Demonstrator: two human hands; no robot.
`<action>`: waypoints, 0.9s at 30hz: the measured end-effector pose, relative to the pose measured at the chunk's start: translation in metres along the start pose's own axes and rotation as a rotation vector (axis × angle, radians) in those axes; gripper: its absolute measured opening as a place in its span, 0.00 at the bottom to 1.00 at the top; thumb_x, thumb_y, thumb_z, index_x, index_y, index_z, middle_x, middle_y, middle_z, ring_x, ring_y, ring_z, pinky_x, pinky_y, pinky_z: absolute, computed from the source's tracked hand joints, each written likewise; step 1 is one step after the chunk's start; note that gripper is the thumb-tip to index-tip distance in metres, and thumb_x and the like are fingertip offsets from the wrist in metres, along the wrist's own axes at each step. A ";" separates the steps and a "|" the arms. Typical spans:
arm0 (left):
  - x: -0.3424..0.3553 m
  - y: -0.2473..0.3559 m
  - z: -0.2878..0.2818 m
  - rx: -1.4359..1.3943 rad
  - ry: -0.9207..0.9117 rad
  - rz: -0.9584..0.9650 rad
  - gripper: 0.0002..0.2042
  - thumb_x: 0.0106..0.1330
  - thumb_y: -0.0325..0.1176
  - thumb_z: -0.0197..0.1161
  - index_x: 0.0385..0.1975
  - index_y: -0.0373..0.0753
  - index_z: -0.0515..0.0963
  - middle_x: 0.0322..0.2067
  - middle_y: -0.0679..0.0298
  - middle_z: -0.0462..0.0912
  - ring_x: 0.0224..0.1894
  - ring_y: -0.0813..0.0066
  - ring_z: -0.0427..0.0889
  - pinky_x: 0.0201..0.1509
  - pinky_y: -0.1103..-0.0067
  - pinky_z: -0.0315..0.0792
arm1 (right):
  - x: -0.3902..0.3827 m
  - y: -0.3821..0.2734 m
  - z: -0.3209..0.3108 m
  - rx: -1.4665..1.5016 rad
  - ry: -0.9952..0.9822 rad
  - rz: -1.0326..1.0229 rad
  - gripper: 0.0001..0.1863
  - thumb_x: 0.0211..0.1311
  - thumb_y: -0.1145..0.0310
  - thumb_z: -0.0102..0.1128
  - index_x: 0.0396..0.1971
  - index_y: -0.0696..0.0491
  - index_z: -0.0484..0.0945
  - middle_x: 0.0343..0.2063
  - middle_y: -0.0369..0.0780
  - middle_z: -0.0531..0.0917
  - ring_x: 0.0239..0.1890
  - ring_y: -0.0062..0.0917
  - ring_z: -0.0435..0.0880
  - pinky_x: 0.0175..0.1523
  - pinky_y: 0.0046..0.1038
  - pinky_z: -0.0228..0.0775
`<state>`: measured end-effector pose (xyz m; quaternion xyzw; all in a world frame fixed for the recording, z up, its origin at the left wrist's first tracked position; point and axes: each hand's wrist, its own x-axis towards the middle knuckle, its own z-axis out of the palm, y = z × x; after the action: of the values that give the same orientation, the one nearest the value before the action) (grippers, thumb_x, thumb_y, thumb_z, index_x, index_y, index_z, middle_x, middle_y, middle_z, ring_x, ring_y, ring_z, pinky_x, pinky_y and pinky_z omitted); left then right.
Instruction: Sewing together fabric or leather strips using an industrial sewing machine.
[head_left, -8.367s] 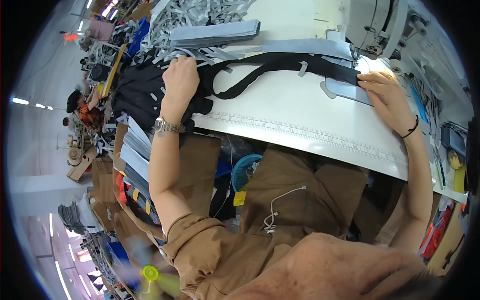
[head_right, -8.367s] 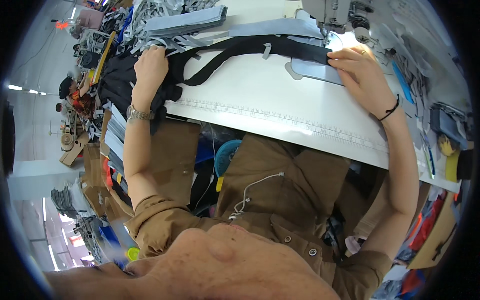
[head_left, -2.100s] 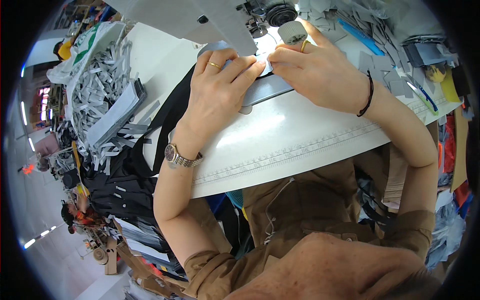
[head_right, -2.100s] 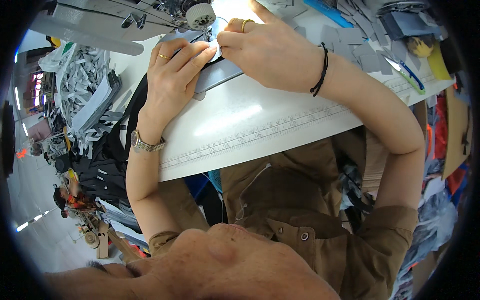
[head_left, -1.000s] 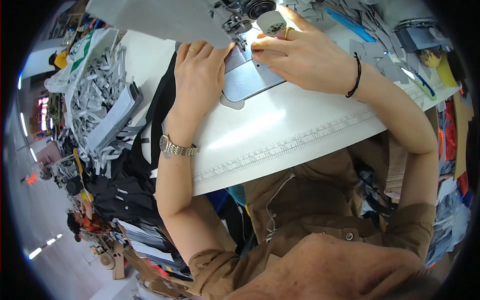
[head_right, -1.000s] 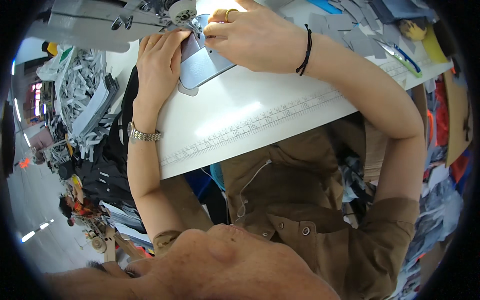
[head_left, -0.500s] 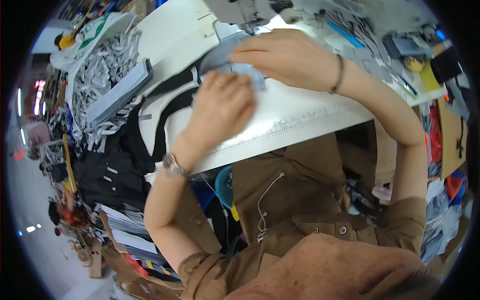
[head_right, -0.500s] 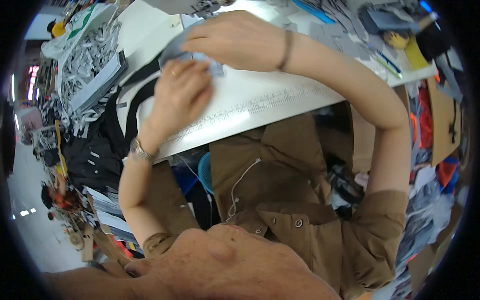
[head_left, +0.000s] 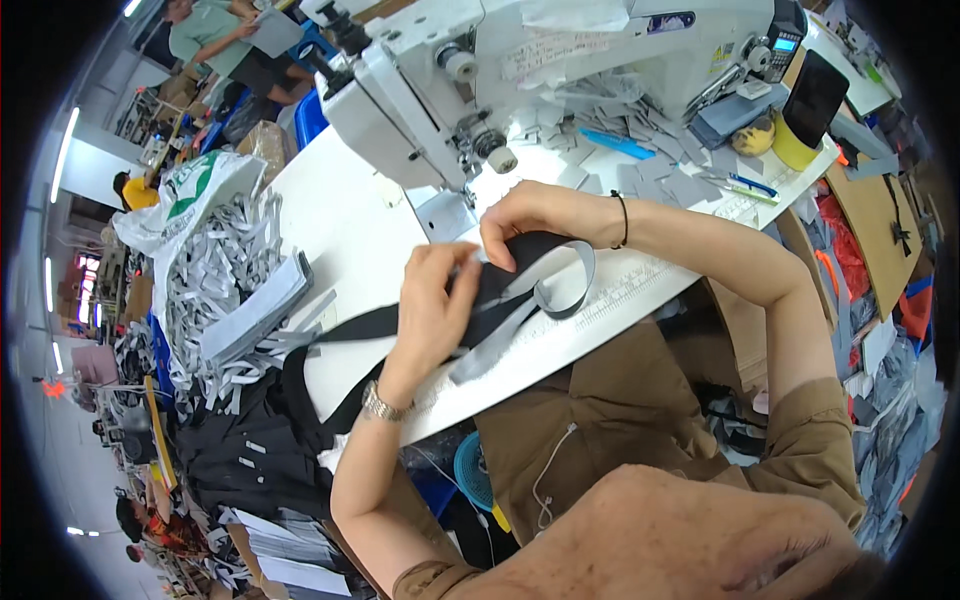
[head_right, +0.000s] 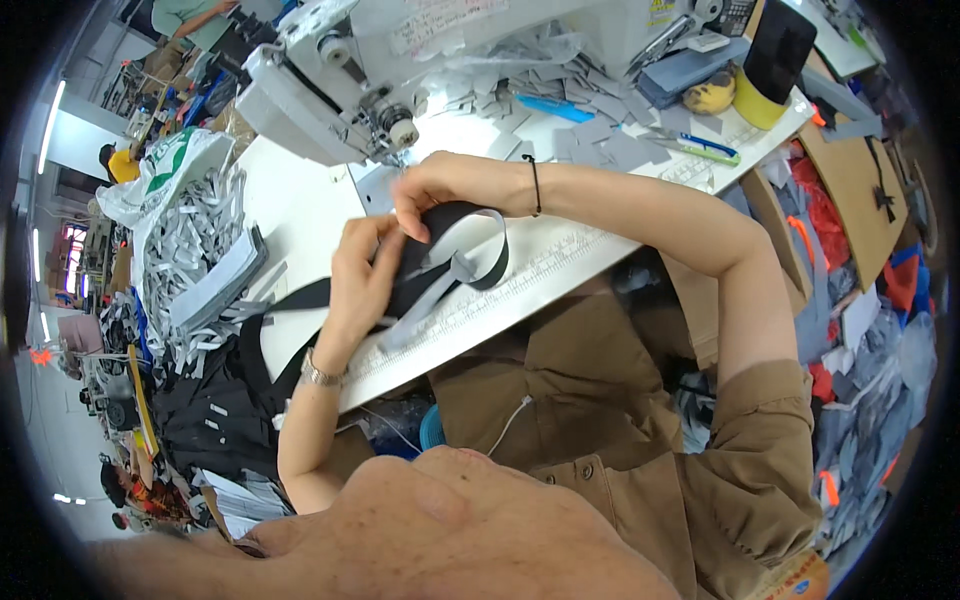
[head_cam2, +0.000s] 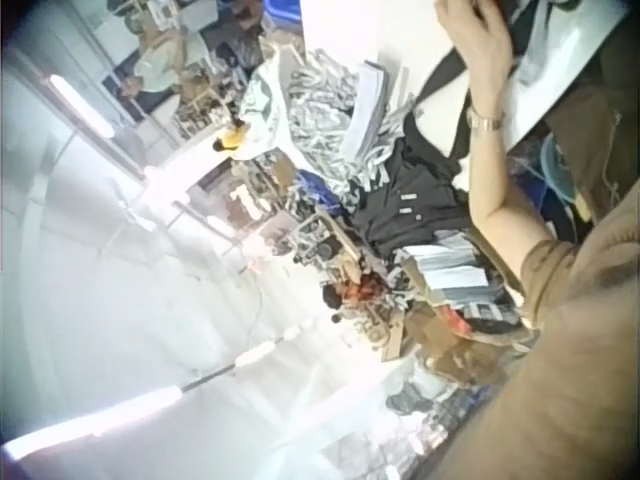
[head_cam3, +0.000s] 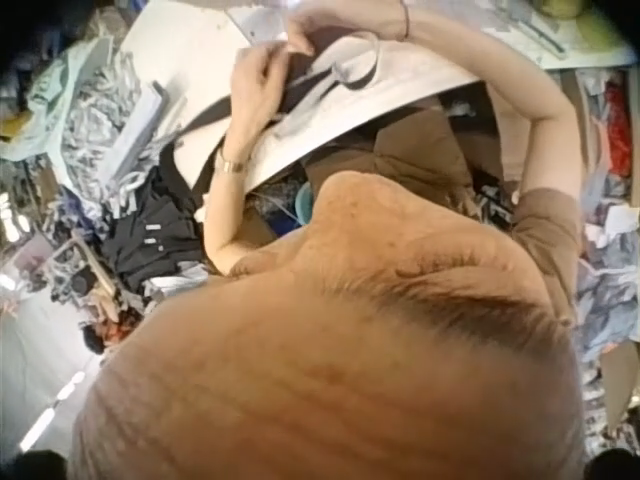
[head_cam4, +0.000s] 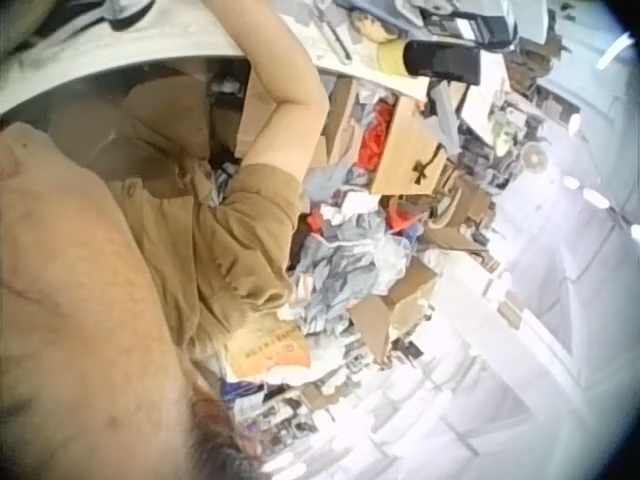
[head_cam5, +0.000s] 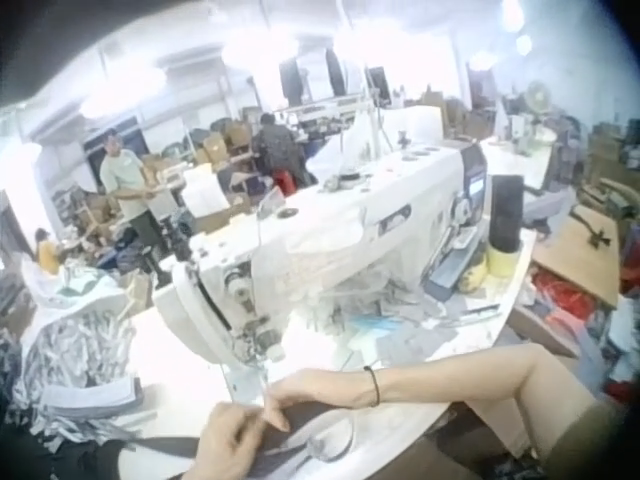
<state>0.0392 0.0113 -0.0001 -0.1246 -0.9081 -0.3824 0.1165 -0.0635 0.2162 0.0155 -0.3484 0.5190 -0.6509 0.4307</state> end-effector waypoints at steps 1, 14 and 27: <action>-0.004 0.000 0.003 0.044 -0.047 0.023 0.07 0.65 0.26 0.62 0.41 0.36 0.80 0.35 0.56 0.81 0.43 0.60 0.76 0.51 0.68 0.70 | -0.003 -0.005 -0.006 -0.185 -0.016 0.052 0.12 0.66 0.67 0.55 0.30 0.59 0.81 0.25 0.37 0.82 0.31 0.19 0.79 0.47 0.23 0.71; 0.032 -0.003 0.000 0.401 -0.016 0.471 0.10 0.55 0.23 0.70 0.36 0.36 0.80 0.43 0.59 0.84 0.46 0.58 0.83 0.48 0.70 0.79 | 0.006 0.026 -0.029 -1.541 0.188 -0.647 0.05 0.50 0.72 0.61 0.28 0.54 0.81 0.37 0.37 0.81 0.42 0.30 0.82 0.50 0.31 0.75; 0.047 -0.032 0.005 0.484 0.109 0.557 0.06 0.55 0.26 0.69 0.32 0.38 0.81 0.40 0.61 0.87 0.42 0.66 0.86 0.39 0.76 0.82 | 0.011 0.021 -0.037 -1.608 0.291 -0.616 0.07 0.58 0.68 0.60 0.35 0.53 0.83 0.35 0.37 0.84 0.39 0.31 0.84 0.44 0.32 0.77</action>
<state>-0.0160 0.0002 -0.0101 -0.3154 -0.8959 -0.1165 0.2902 -0.0975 0.2181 -0.0128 -0.5848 0.7537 -0.2126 -0.2115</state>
